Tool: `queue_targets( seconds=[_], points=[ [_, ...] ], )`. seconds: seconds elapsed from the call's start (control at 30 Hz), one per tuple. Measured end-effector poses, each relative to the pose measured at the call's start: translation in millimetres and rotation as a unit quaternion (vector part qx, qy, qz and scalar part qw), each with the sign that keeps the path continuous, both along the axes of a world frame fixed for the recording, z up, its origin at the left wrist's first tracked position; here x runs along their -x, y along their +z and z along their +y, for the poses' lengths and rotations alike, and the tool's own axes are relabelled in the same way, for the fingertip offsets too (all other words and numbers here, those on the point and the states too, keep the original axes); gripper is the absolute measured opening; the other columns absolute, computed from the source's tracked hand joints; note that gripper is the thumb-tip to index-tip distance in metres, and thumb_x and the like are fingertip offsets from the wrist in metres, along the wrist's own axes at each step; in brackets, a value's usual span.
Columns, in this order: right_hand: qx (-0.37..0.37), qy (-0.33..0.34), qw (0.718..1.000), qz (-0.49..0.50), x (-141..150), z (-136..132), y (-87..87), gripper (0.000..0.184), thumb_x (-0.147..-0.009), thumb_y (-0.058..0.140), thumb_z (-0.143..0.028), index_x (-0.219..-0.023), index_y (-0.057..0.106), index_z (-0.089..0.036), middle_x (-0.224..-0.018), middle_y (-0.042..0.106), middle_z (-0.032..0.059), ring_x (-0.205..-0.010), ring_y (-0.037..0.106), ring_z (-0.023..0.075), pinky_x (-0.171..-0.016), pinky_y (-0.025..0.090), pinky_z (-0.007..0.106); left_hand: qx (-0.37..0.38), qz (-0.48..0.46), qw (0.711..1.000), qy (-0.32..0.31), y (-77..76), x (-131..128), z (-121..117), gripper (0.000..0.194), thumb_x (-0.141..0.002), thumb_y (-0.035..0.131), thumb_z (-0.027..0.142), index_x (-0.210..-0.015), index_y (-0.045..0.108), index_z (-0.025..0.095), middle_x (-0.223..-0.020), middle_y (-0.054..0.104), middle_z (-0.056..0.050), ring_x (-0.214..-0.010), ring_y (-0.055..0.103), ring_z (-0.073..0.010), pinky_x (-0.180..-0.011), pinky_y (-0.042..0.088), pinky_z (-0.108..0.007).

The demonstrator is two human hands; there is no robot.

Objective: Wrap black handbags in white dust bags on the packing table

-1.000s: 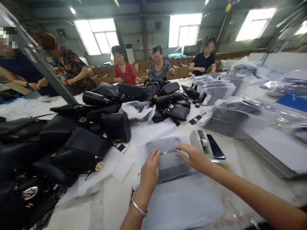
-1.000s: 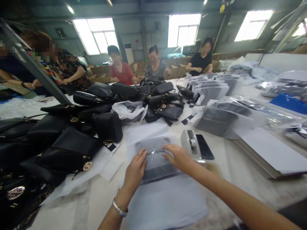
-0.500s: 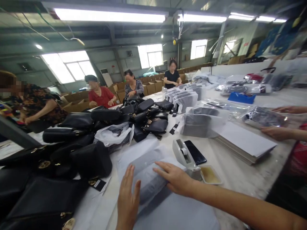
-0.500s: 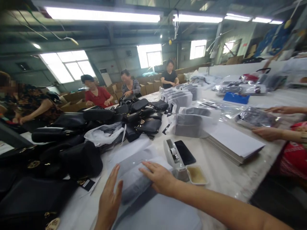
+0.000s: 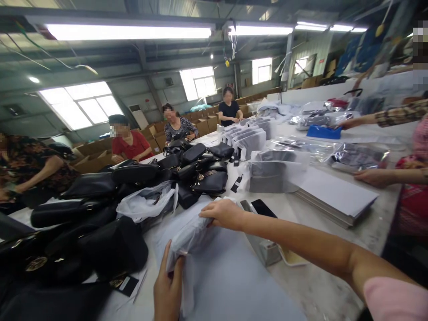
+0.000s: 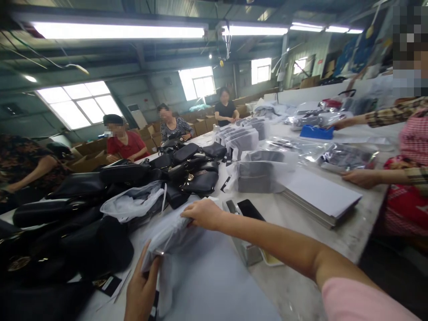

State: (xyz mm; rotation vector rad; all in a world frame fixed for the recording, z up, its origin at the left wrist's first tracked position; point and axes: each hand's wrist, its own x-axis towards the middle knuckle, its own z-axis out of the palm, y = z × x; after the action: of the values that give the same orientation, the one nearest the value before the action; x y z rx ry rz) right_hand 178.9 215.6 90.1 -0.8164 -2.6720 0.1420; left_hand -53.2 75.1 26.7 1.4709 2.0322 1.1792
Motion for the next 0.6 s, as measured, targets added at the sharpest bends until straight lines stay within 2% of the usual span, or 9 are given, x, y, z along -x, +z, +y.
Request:
queue_targets(
  seconds=[0.1,0.2,0.3,0.37,0.43,0.5,0.6],
  points=[
    [-0.029,-0.073,0.997,0.004,-34,-11,40.2,0.038,-0.088,0.063,-0.025,-0.126,0.063,-0.029,-0.13,0.064,0.0023,-0.113,0.061,0.0219,-0.09,0.048,0.031,-0.067,-0.012,0.997,-0.04,35.8,-25,14,0.06,-0.09,0.053,0.05,-0.145,0.042,0.029,-0.141,0.056,-0.005,-0.126,0.055,-0.0294,-0.102,0.049,-0.044],
    [-0.049,-0.174,0.983,0.017,-85,-13,77.1,0.04,-0.087,0.063,-0.025,-0.127,0.062,-0.03,-0.13,0.064,0.0001,-0.115,0.06,0.0227,-0.09,0.046,0.031,-0.148,-0.057,0.98,-0.117,69.5,-59,28,0.063,-0.092,0.054,0.045,-0.149,0.033,0.03,-0.154,0.041,-0.005,-0.134,0.048,-0.0255,-0.108,0.044,-0.038],
    [-0.042,-0.279,0.959,0.017,-145,-2,94.1,0.04,-0.086,0.065,-0.039,-0.126,0.064,-0.032,-0.124,0.067,-0.0007,-0.109,0.062,0.026,-0.087,0.046,0.032,-0.195,-0.075,0.963,-0.172,84.1,-85,33,0.058,-0.094,0.053,0.04,-0.148,0.035,0.03,-0.154,0.039,-0.005,-0.138,0.042,-0.0239,-0.109,0.045,-0.037],
    [-0.013,-0.343,0.939,0.002,-185,10,91.7,0.044,-0.083,0.067,-0.048,-0.124,0.066,-0.032,-0.118,0.07,0.0019,-0.105,0.062,0.0294,-0.084,0.045,0.034,-0.195,-0.072,0.96,-0.188,81.1,-93,31,0.053,-0.095,0.052,0.039,-0.145,0.04,0.03,-0.153,0.042,-0.005,-0.139,0.042,-0.0241,-0.108,0.046,-0.038],
    [0.025,-0.389,0.921,-0.012,-220,23,80.4,0.045,-0.082,0.068,-0.05,-0.122,0.068,-0.029,-0.113,0.071,0.0061,-0.103,0.062,0.0317,-0.081,0.044,0.035,-0.176,-0.064,0.962,-0.197,71.8,-95,27,0.048,-0.095,0.052,0.039,-0.141,0.046,0.03,-0.151,0.045,-0.005,-0.137,0.044,-0.0245,-0.107,0.047,-0.04],
    [0.059,-0.401,0.914,-0.017,-246,35,63.6,0.043,-0.081,0.069,-0.047,-0.119,0.07,-0.028,-0.109,0.072,0.0067,-0.101,0.063,0.0303,-0.08,0.045,0.034,-0.152,-0.054,0.967,-0.198,60.9,-94,22,0.043,-0.094,0.052,0.04,-0.136,0.052,0.03,-0.148,0.049,-0.005,-0.135,0.047,-0.0248,-0.104,0.05,-0.04],
    [0.101,-0.385,0.917,-0.015,-266,47,37.4,0.037,-0.077,0.072,-0.042,-0.111,0.073,-0.028,-0.101,0.074,0.0022,-0.095,0.066,0.0255,-0.078,0.047,0.029,-0.117,-0.045,0.973,-0.196,48.4,-92,17,0.039,-0.094,0.052,0.042,-0.131,0.058,0.029,-0.143,0.054,-0.007,-0.133,0.049,-0.0252,-0.099,0.053,-0.038]
  ],
)
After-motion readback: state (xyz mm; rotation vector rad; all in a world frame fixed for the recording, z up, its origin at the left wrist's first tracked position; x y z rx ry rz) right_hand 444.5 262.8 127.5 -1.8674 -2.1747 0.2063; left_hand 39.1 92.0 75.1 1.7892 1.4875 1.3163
